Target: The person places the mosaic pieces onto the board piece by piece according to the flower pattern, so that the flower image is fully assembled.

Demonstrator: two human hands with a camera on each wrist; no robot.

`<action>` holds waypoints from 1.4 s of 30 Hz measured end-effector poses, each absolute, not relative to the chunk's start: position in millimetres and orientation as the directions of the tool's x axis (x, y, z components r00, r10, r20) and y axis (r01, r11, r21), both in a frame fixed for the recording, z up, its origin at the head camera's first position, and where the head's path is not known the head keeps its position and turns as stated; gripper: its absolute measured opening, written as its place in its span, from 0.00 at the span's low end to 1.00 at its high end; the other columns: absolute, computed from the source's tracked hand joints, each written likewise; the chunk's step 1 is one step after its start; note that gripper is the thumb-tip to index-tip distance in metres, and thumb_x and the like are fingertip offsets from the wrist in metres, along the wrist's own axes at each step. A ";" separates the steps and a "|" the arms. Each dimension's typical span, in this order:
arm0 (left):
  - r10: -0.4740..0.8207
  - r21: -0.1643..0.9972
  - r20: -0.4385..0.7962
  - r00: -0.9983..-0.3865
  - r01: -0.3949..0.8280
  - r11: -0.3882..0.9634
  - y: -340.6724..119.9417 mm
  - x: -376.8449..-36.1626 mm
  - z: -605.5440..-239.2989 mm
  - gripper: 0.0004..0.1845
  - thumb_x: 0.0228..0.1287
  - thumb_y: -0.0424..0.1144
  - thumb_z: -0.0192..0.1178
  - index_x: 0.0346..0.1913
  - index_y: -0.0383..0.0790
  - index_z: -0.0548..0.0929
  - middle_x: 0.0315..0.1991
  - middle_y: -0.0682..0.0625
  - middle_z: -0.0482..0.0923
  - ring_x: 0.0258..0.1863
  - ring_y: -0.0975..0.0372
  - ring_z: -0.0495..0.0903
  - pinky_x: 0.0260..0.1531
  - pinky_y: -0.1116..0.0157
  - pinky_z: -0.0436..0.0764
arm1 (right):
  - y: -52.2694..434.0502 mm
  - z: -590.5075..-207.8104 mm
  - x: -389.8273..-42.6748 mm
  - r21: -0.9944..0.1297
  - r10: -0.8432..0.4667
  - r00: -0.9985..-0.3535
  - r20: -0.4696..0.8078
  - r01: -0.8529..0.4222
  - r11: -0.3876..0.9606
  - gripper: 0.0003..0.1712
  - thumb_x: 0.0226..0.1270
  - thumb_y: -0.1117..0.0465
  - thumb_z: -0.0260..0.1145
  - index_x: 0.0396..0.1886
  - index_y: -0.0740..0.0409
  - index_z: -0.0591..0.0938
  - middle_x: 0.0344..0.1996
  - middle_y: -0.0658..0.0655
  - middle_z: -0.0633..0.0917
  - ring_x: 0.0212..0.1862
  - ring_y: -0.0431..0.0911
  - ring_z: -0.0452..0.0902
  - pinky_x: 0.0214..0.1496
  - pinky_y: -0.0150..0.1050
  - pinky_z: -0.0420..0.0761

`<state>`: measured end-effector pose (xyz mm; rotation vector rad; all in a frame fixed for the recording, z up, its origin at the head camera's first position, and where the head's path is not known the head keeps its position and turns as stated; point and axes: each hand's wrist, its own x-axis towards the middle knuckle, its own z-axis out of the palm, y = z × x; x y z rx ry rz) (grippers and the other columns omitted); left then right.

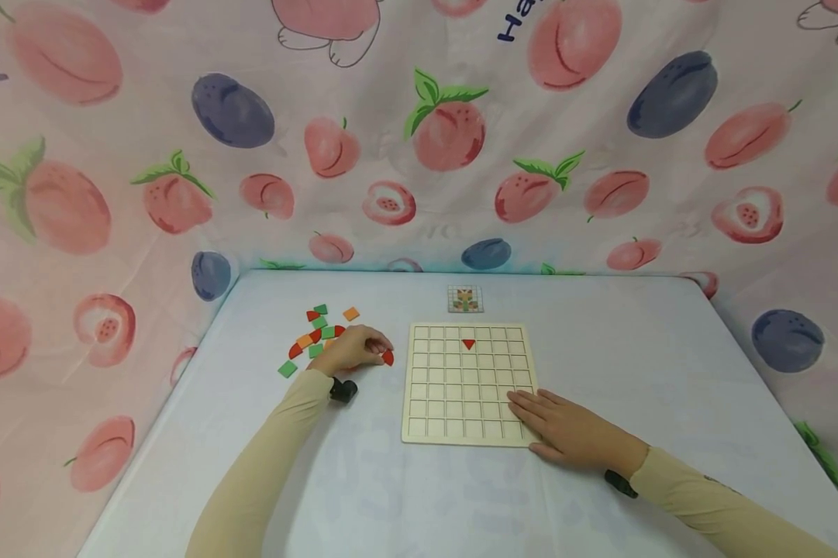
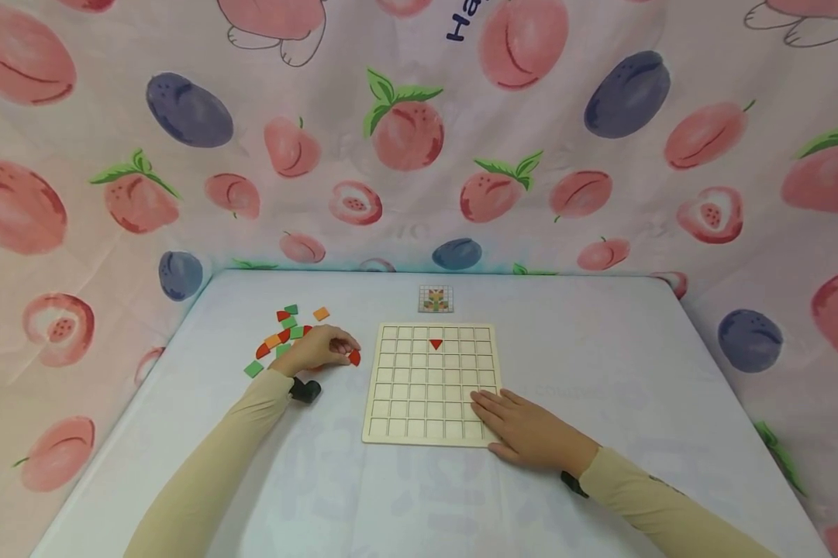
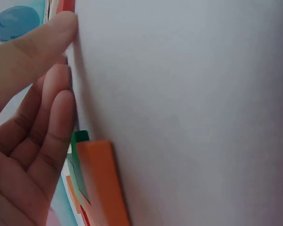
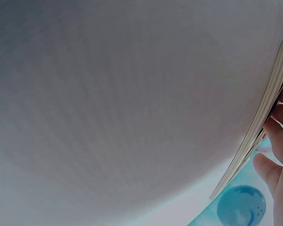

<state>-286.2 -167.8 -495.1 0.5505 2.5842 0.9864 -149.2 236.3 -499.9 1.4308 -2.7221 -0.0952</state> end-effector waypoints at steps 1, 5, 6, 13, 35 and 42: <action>0.455 0.682 -0.149 -0.878 0.241 0.690 -167.8 -286.5 -496.1 0.11 0.53 0.33 0.69 0.41 0.42 0.86 0.35 0.51 0.81 0.34 0.63 0.74 0.37 0.70 0.75 | 236.4 -499.9 -149.2 0.085 -0.823 -0.567 0.025 -0.819 0.567 0.36 0.70 0.43 0.52 0.69 0.62 0.64 0.70 0.59 0.64 0.70 0.51 0.62 0.72 0.28 0.22; 0.443 0.663 -0.118 -0.889 0.261 0.701 -168.8 -287.1 -498.1 0.11 0.52 0.36 0.70 0.40 0.43 0.87 0.35 0.52 0.81 0.34 0.64 0.75 0.38 0.70 0.76 | 236.3 -499.4 -149.2 0.084 -0.823 -0.568 0.023 -0.819 0.568 0.36 0.71 0.43 0.52 0.69 0.62 0.64 0.70 0.59 0.64 0.70 0.51 0.61 0.72 0.28 0.22; 0.443 0.662 -0.109 -0.890 0.268 0.700 -168.9 -287.2 -498.5 0.11 0.52 0.36 0.70 0.40 0.43 0.87 0.35 0.52 0.82 0.33 0.65 0.76 0.38 0.70 0.77 | 236.3 -499.2 -149.1 0.084 -0.823 -0.567 0.024 -0.820 0.567 0.36 0.71 0.43 0.52 0.69 0.62 0.64 0.70 0.59 0.64 0.70 0.51 0.62 0.72 0.28 0.21; 0.464 0.679 -0.066 -0.883 0.301 0.669 -162.9 -288.2 -495.8 0.14 0.52 0.36 0.70 0.43 0.41 0.86 0.34 0.52 0.85 0.34 0.66 0.79 0.39 0.69 0.79 | 236.4 -498.9 -148.8 0.098 -0.829 -0.558 0.039 -0.823 0.559 0.36 0.70 0.43 0.53 0.68 0.62 0.64 0.70 0.59 0.65 0.69 0.51 0.62 0.72 0.28 0.22; 0.563 0.738 -0.093 -0.821 0.323 0.593 -84.1 -307.6 -482.1 0.14 0.51 0.35 0.69 0.43 0.41 0.87 0.41 0.48 0.85 0.32 0.67 0.80 0.37 0.72 0.80 | 237.1 -499.5 -150.0 0.117 -0.840 -0.539 0.068 -0.832 0.543 0.36 0.69 0.44 0.54 0.68 0.62 0.65 0.69 0.59 0.66 0.68 0.51 0.65 0.72 0.28 0.23; 0.612 0.734 -0.093 -0.785 0.362 0.575 -72.1 -314.3 -487.5 0.13 0.52 0.32 0.68 0.43 0.39 0.86 0.38 0.47 0.85 0.32 0.66 0.80 0.36 0.73 0.79 | 237.1 -498.9 -149.1 0.102 -0.836 -0.547 0.055 -0.829 0.549 0.36 0.69 0.44 0.54 0.68 0.62 0.65 0.69 0.59 0.65 0.68 0.52 0.64 0.72 0.28 0.22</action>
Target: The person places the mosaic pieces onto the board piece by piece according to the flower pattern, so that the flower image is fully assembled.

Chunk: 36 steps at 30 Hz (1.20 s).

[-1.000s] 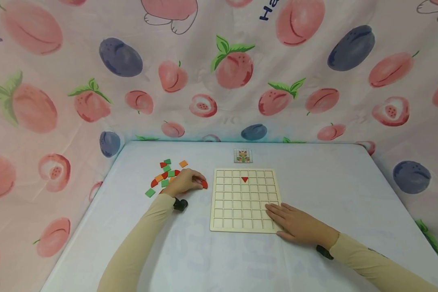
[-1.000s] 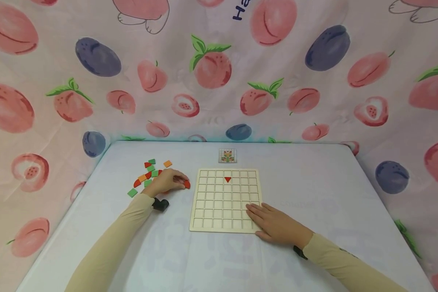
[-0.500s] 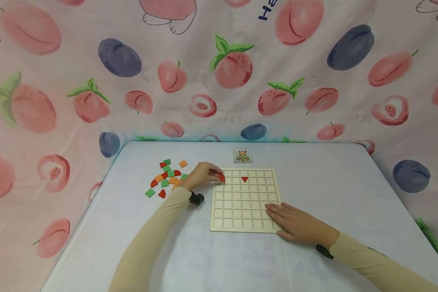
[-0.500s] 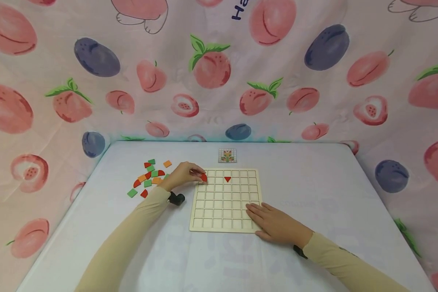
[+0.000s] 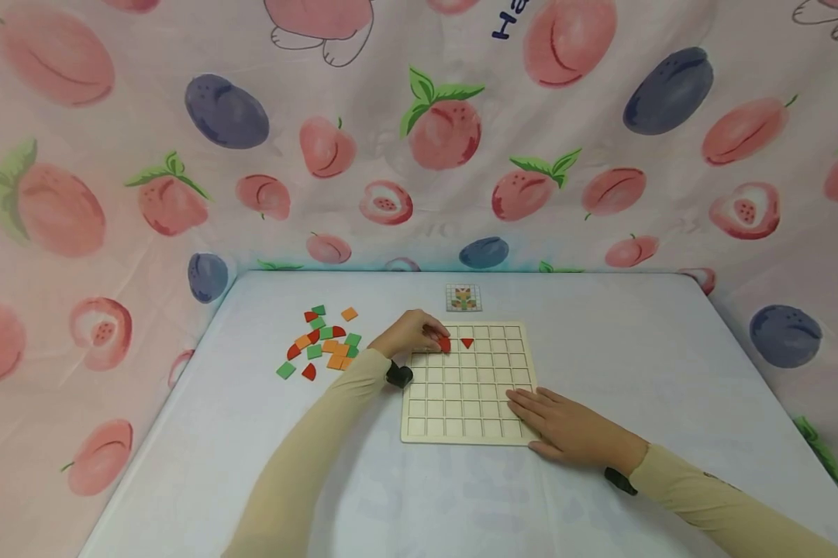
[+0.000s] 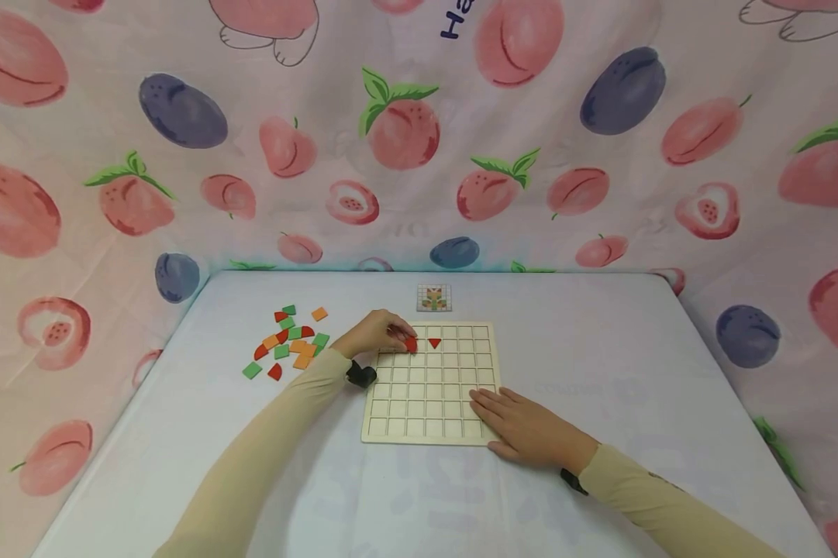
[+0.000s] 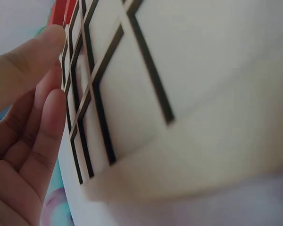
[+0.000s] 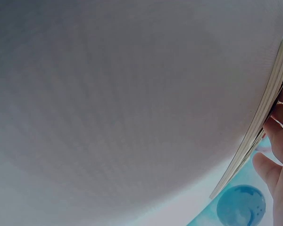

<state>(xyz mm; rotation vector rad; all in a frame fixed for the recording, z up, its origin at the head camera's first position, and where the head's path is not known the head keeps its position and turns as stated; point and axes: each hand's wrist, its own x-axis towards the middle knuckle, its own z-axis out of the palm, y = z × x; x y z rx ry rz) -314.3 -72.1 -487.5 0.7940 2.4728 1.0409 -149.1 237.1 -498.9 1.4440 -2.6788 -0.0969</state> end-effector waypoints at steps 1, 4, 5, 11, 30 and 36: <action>0.615 0.734 -0.095 -0.783 0.362 0.575 -70.7 -315.1 -488.0 0.13 0.52 0.32 0.68 0.43 0.39 0.86 0.37 0.47 0.85 0.31 0.66 0.80 0.35 0.73 0.79 | 237.1 -498.9 -149.1 0.104 -0.835 -0.547 0.054 -0.829 0.550 0.36 0.69 0.44 0.54 0.68 0.62 0.65 0.69 0.59 0.65 0.68 0.52 0.64 0.72 0.28 0.22; 0.618 0.728 -0.105 -0.779 0.363 0.581 -66.6 -317.4 -489.1 0.12 0.53 0.31 0.68 0.43 0.39 0.86 0.35 0.48 0.84 0.31 0.66 0.79 0.35 0.73 0.79 | 236.8 -499.2 -149.2 0.107 -0.833 -0.552 0.047 -0.826 0.553 0.36 0.69 0.44 0.54 0.68 0.62 0.65 0.69 0.59 0.65 0.69 0.51 0.63 0.72 0.28 0.21; 0.618 0.726 -0.111 -0.778 0.362 0.585 -65.2 -318.0 -489.1 0.12 0.53 0.30 0.68 0.43 0.40 0.86 0.35 0.48 0.84 0.31 0.66 0.79 0.35 0.73 0.78 | 236.9 -499.5 -149.2 0.107 -0.831 -0.554 0.042 -0.825 0.555 0.36 0.69 0.43 0.53 0.68 0.62 0.65 0.70 0.59 0.65 0.69 0.51 0.63 0.71 0.27 0.21; 0.621 0.709 -0.135 -0.772 0.363 0.605 -60.7 -319.4 -488.2 0.12 0.55 0.29 0.65 0.43 0.38 0.86 0.35 0.47 0.83 0.31 0.66 0.78 0.34 0.73 0.78 | 237.4 -501.7 -149.5 0.094 -0.825 -0.565 0.027 -0.820 0.564 0.36 0.70 0.43 0.52 0.69 0.61 0.64 0.70 0.58 0.64 0.70 0.51 0.62 0.71 0.27 0.20; 0.605 0.696 -0.106 -0.789 0.376 0.612 -59.5 -318.1 -492.6 0.10 0.48 0.35 0.72 0.36 0.39 0.85 0.30 0.50 0.81 0.29 0.66 0.76 0.32 0.74 0.76 | 235.3 -497.4 -147.7 0.081 -0.818 -0.575 0.015 -0.815 0.574 0.36 0.70 0.43 0.53 0.69 0.61 0.64 0.70 0.58 0.64 0.70 0.51 0.61 0.71 0.27 0.20; 0.605 0.682 -0.095 -0.790 0.392 0.618 -60.5 -316.6 -491.0 0.08 0.49 0.35 0.71 0.34 0.39 0.85 0.28 0.50 0.80 0.28 0.66 0.75 0.31 0.74 0.76 | 235.1 -497.1 -147.7 0.086 -0.819 -0.574 0.016 -0.815 0.573 0.36 0.70 0.43 0.53 0.69 0.61 0.64 0.70 0.58 0.65 0.70 0.51 0.62 0.71 0.27 0.20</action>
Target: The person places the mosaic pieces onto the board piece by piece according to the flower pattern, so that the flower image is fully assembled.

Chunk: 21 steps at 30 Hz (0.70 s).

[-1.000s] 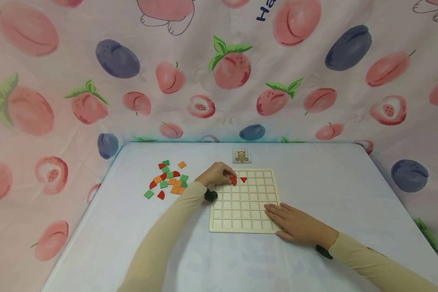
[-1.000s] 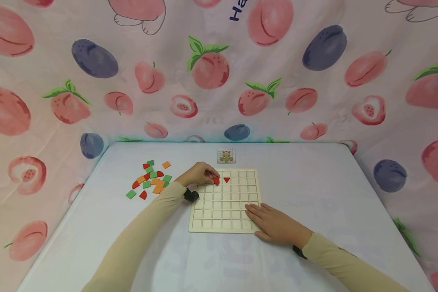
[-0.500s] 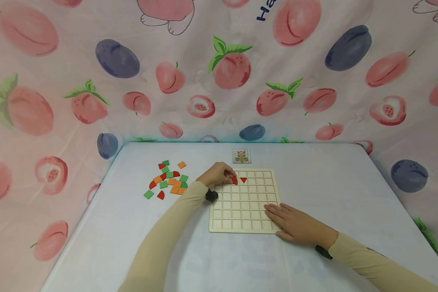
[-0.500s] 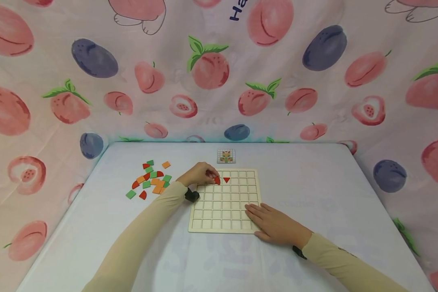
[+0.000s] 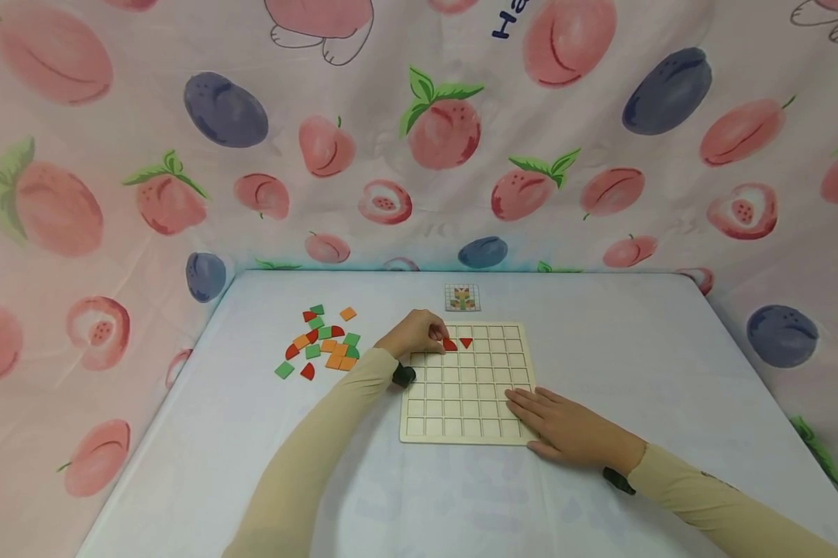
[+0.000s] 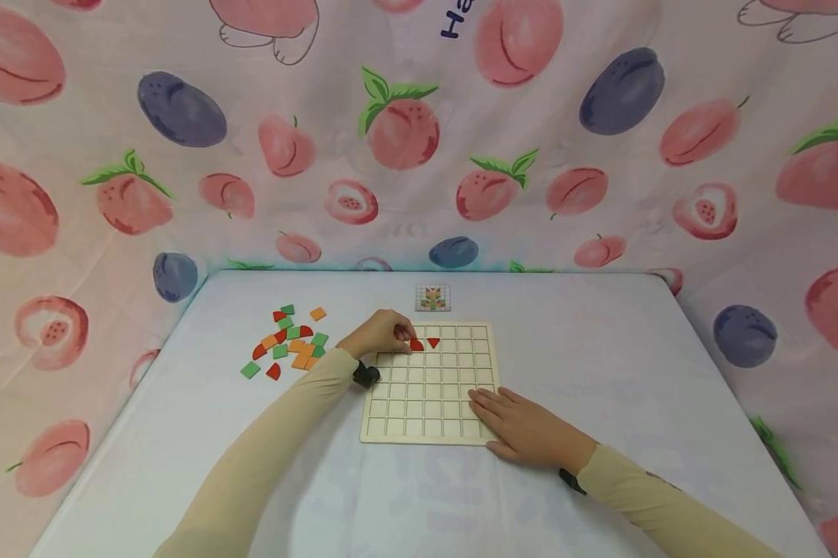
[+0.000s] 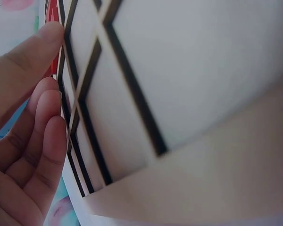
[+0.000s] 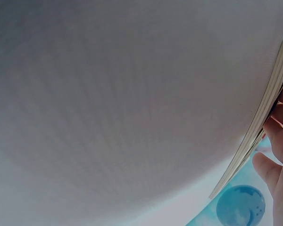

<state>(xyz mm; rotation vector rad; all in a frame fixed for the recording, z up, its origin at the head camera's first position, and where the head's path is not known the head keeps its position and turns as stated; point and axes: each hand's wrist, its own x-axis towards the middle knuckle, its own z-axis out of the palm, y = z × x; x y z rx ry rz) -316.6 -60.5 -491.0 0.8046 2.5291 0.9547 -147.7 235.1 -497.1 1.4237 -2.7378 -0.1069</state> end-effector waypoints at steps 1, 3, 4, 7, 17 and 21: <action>0.605 0.683 -0.094 -0.791 0.390 0.617 -60.9 -316.1 -490.5 0.08 0.50 0.34 0.71 0.34 0.39 0.85 0.28 0.50 0.80 0.28 0.66 0.75 0.31 0.74 0.76 | 235.2 -497.2 -147.7 0.088 -0.820 -0.572 0.018 -0.816 0.571 0.36 0.70 0.44 0.53 0.69 0.62 0.64 0.70 0.58 0.65 0.69 0.51 0.62 0.71 0.27 0.20; 0.604 0.686 -0.092 -0.792 0.389 0.614 -61.8 -315.3 -489.9 0.07 0.51 0.34 0.70 0.34 0.39 0.85 0.28 0.50 0.80 0.28 0.65 0.76 0.32 0.73 0.76 | 235.1 -497.1 -147.7 0.092 -0.822 -0.569 0.025 -0.817 0.569 0.36 0.69 0.44 0.54 0.68 0.62 0.65 0.69 0.59 0.65 0.69 0.52 0.62 0.71 0.27 0.20; 0.603 0.689 -0.091 -0.792 0.387 0.613 -62.2 -314.9 -489.6 0.07 0.51 0.34 0.70 0.34 0.39 0.85 0.29 0.50 0.80 0.28 0.65 0.76 0.32 0.73 0.76 | 235.2 -497.0 -147.6 0.097 -0.822 -0.569 0.024 -0.817 0.569 0.36 0.69 0.44 0.54 0.68 0.62 0.65 0.70 0.59 0.65 0.69 0.51 0.62 0.71 0.27 0.20; 0.597 0.701 -0.091 -0.797 0.374 0.607 -64.4 -314.3 -489.8 0.07 0.52 0.33 0.70 0.35 0.38 0.85 0.29 0.49 0.80 0.29 0.65 0.76 0.32 0.73 0.77 | 235.0 -496.5 -147.1 0.097 -0.820 -0.571 0.027 -0.815 0.571 0.36 0.69 0.44 0.54 0.68 0.62 0.65 0.69 0.58 0.65 0.69 0.51 0.63 0.72 0.27 0.22; 0.573 0.782 -0.096 -0.814 0.294 0.549 -86.5 -310.4 -490.9 0.15 0.51 0.35 0.70 0.45 0.38 0.85 0.39 0.47 0.85 0.33 0.65 0.81 0.39 0.71 0.80 | 233.0 -493.7 -146.2 0.096 -0.820 -0.571 0.029 -0.815 0.571 0.35 0.69 0.44 0.54 0.68 0.62 0.66 0.69 0.59 0.66 0.69 0.51 0.63 0.76 0.35 0.43; 0.593 0.827 -0.080 -0.801 0.279 0.489 -100.6 -306.5 -488.3 0.17 0.53 0.33 0.69 0.48 0.36 0.84 0.41 0.45 0.85 0.36 0.63 0.83 0.41 0.69 0.81 | 233.9 -494.7 -146.3 0.094 -0.822 -0.568 0.043 -0.817 0.569 0.36 0.69 0.44 0.54 0.67 0.63 0.66 0.69 0.59 0.67 0.68 0.51 0.64 0.71 0.27 0.21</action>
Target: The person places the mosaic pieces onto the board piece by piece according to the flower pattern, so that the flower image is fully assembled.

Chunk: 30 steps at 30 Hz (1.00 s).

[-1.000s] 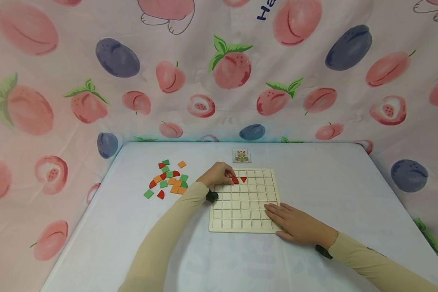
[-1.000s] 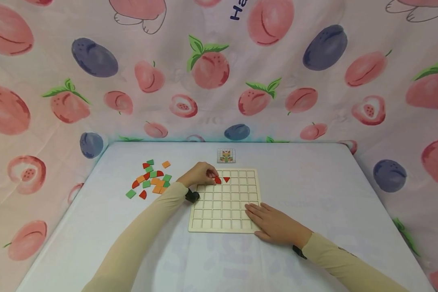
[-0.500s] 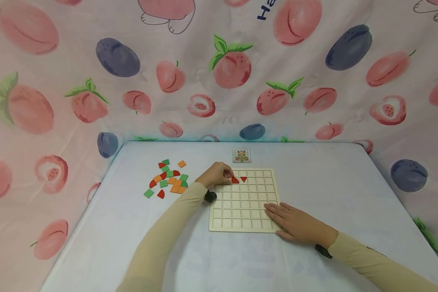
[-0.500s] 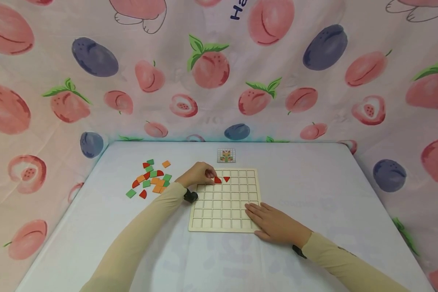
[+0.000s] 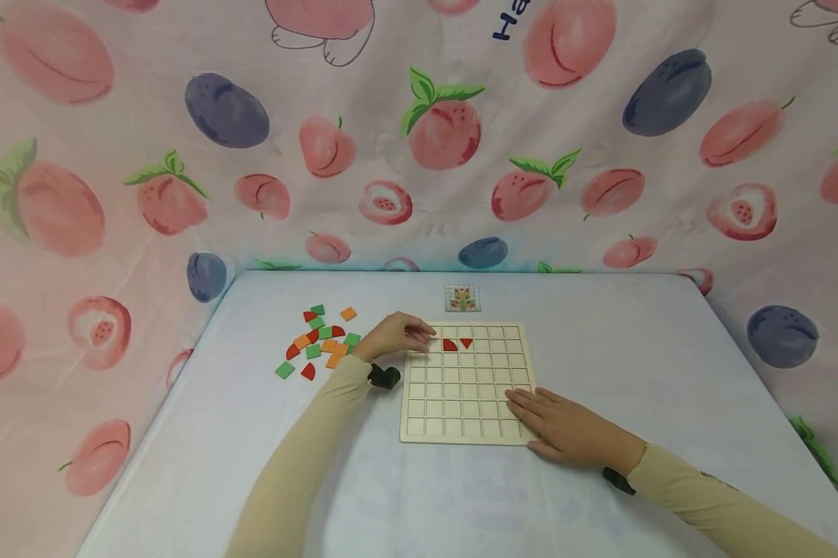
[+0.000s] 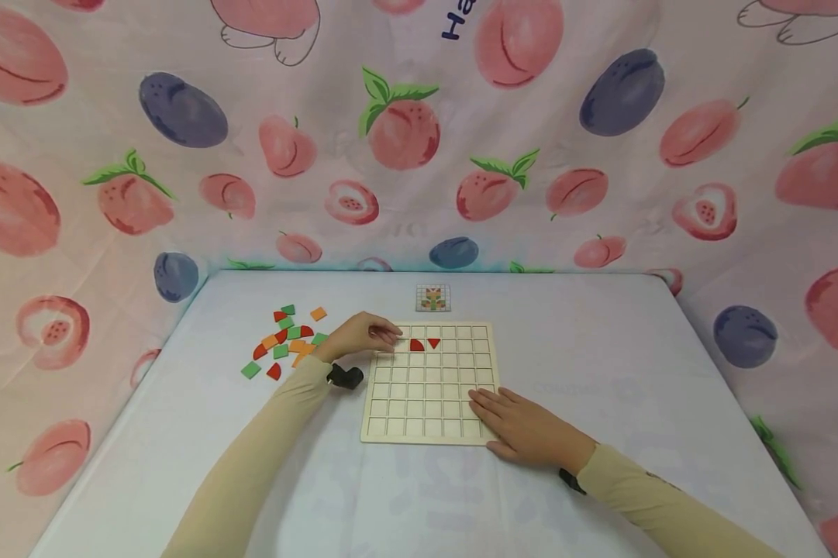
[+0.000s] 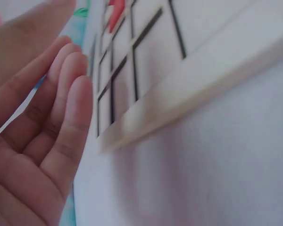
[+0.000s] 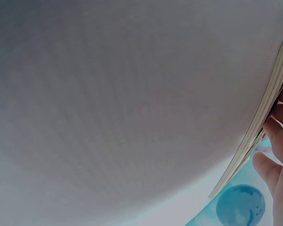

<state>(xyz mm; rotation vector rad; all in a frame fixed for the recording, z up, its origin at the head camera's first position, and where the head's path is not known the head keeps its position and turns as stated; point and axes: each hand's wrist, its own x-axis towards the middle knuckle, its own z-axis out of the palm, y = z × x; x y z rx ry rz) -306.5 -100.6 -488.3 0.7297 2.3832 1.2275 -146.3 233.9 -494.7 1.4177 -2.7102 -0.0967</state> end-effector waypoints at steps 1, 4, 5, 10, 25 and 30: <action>0.595 0.832 -0.076 -0.800 0.278 0.480 -104.2 -305.2 -487.0 0.17 0.53 0.33 0.68 0.48 0.35 0.83 0.41 0.44 0.84 0.36 0.63 0.83 0.42 0.69 0.81 | 234.2 -494.8 -146.6 0.097 -0.822 -0.568 0.044 -0.816 0.569 0.36 0.69 0.44 0.54 0.67 0.63 0.66 0.69 0.58 0.67 0.68 0.51 0.64 0.71 0.27 0.20; 0.585 0.839 -0.074 -0.807 0.267 0.474 -116.0 -300.7 -482.1 0.18 0.54 0.33 0.68 0.50 0.34 0.83 0.42 0.43 0.84 0.37 0.63 0.82 0.42 0.68 0.80 | 234.7 -496.0 -147.2 0.107 -0.823 -0.566 0.045 -0.816 0.568 0.36 0.69 0.43 0.54 0.67 0.62 0.66 0.69 0.58 0.66 0.68 0.51 0.64 0.70 0.27 0.20; 0.577 0.841 -0.080 -0.813 0.255 0.477 -120.2 -298.7 -479.4 0.19 0.54 0.32 0.68 0.50 0.34 0.82 0.43 0.42 0.84 0.38 0.63 0.82 0.43 0.68 0.80 | 234.8 -496.4 -147.4 0.107 -0.824 -0.565 0.046 -0.817 0.566 0.36 0.69 0.43 0.53 0.68 0.62 0.66 0.69 0.58 0.66 0.68 0.51 0.64 0.71 0.27 0.20; 0.545 0.833 -0.091 -0.833 0.236 0.500 -145.7 -293.3 -471.2 0.20 0.55 0.31 0.66 0.52 0.32 0.81 0.46 0.40 0.83 0.41 0.60 0.82 0.44 0.66 0.80 | 234.8 -498.2 -147.7 0.094 -0.825 -0.564 0.034 -0.820 0.565 0.36 0.70 0.44 0.53 0.69 0.62 0.64 0.70 0.59 0.65 0.69 0.52 0.62 0.71 0.27 0.21; 0.483 0.844 -0.089 -0.871 0.191 0.501 -213.1 -282.4 -464.6 0.20 0.57 0.29 0.64 0.54 0.28 0.78 0.47 0.34 0.80 0.42 0.57 0.81 0.43 0.71 0.80 | 234.6 -497.8 -146.8 0.080 -0.819 -0.574 0.017 -0.815 0.573 0.36 0.70 0.45 0.53 0.69 0.62 0.64 0.70 0.59 0.64 0.70 0.51 0.61 0.71 0.27 0.21; 0.442 0.847 -0.125 -0.888 0.137 0.514 -226.4 -281.3 -470.5 0.19 0.58 0.29 0.63 0.54 0.28 0.78 0.47 0.34 0.80 0.40 0.62 0.82 0.43 0.70 0.81 | 234.6 -497.6 -147.0 0.078 -0.820 -0.572 0.025 -0.816 0.572 0.36 0.69 0.45 0.54 0.69 0.62 0.64 0.70 0.59 0.65 0.69 0.52 0.62 0.72 0.27 0.21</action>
